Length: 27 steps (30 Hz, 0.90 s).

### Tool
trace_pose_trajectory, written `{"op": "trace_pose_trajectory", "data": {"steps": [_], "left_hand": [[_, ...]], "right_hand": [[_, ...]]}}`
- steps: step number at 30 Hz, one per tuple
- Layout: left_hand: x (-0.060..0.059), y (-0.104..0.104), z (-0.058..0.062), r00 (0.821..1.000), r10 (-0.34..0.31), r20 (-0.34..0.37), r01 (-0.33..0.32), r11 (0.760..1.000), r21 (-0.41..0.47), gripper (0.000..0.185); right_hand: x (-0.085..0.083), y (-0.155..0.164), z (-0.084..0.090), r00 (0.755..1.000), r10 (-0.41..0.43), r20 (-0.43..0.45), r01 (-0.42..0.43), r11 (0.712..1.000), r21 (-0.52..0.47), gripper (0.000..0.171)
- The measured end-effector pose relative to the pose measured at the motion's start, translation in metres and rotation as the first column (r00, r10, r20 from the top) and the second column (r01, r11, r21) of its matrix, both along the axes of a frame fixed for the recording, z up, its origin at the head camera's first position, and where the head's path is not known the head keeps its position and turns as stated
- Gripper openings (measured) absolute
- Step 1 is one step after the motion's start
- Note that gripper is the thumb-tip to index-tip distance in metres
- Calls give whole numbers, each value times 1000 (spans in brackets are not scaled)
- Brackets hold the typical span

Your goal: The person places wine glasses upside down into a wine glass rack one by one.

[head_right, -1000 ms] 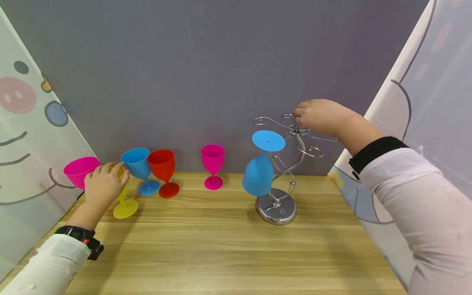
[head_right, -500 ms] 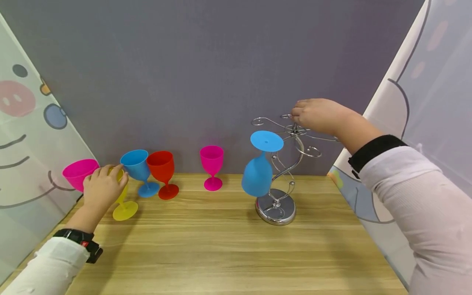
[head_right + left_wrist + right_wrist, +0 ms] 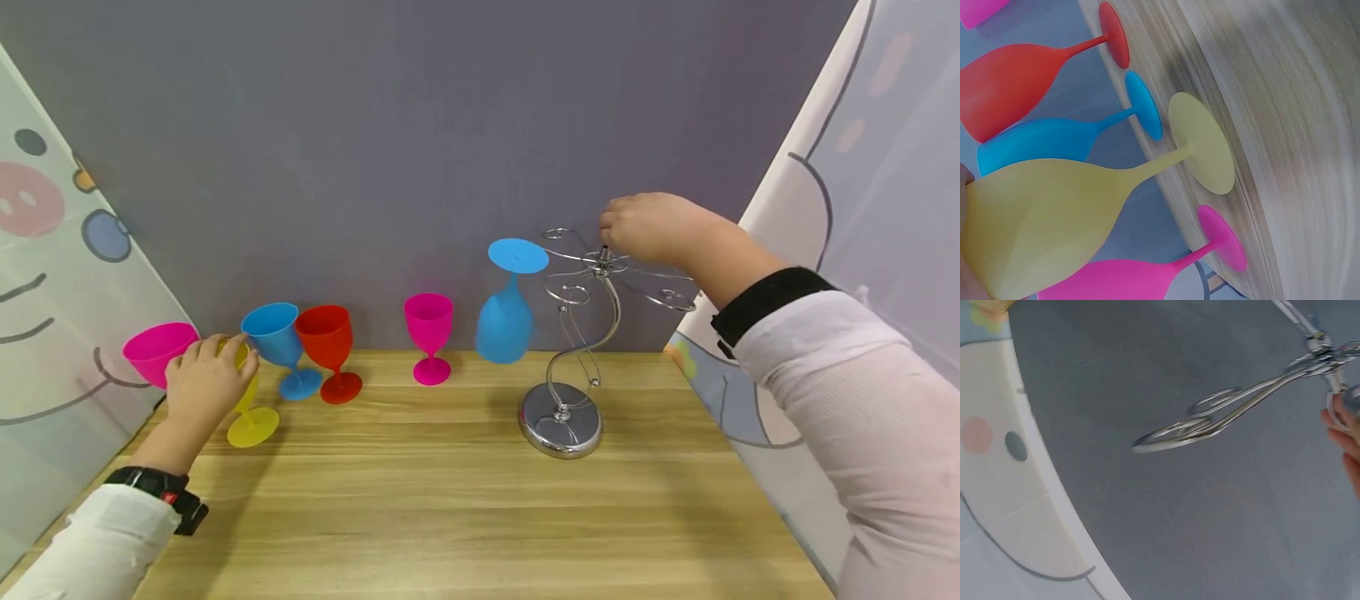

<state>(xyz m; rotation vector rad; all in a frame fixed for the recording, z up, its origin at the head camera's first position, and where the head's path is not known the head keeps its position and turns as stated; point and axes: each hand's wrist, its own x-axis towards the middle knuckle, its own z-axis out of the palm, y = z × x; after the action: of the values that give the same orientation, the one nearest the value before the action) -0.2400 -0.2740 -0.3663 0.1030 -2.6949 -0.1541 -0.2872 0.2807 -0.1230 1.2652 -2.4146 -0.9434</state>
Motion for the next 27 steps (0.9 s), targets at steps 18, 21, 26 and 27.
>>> {"op": "trace_pose_trajectory", "data": {"steps": [18, 21, 26, 27], "left_hand": [[-1, -4, -3, 1000, 13, 21, -13, 1000, 0, 46], [-1, -4, -3, 1000, 13, 20, -13, 1000, -3, 45], [-1, -4, -4, 1000, 10, 26, -10, 1000, 7, 46], [0, -4, -4, 1000, 11, 27, -11, 1000, 11, 47]], "right_hand": [[-1, -17, 1, 981, -167, 102, 178, 979, -101, 11], [-2, -17, 1, 983, -157, 92, 166, 981, -97, 9], [-3, -15, -1, 991, -120, 59, 125, 988, -85, 8], [-3, -15, -2, 992, -114, 54, 118, 989, -87, 8]]}}
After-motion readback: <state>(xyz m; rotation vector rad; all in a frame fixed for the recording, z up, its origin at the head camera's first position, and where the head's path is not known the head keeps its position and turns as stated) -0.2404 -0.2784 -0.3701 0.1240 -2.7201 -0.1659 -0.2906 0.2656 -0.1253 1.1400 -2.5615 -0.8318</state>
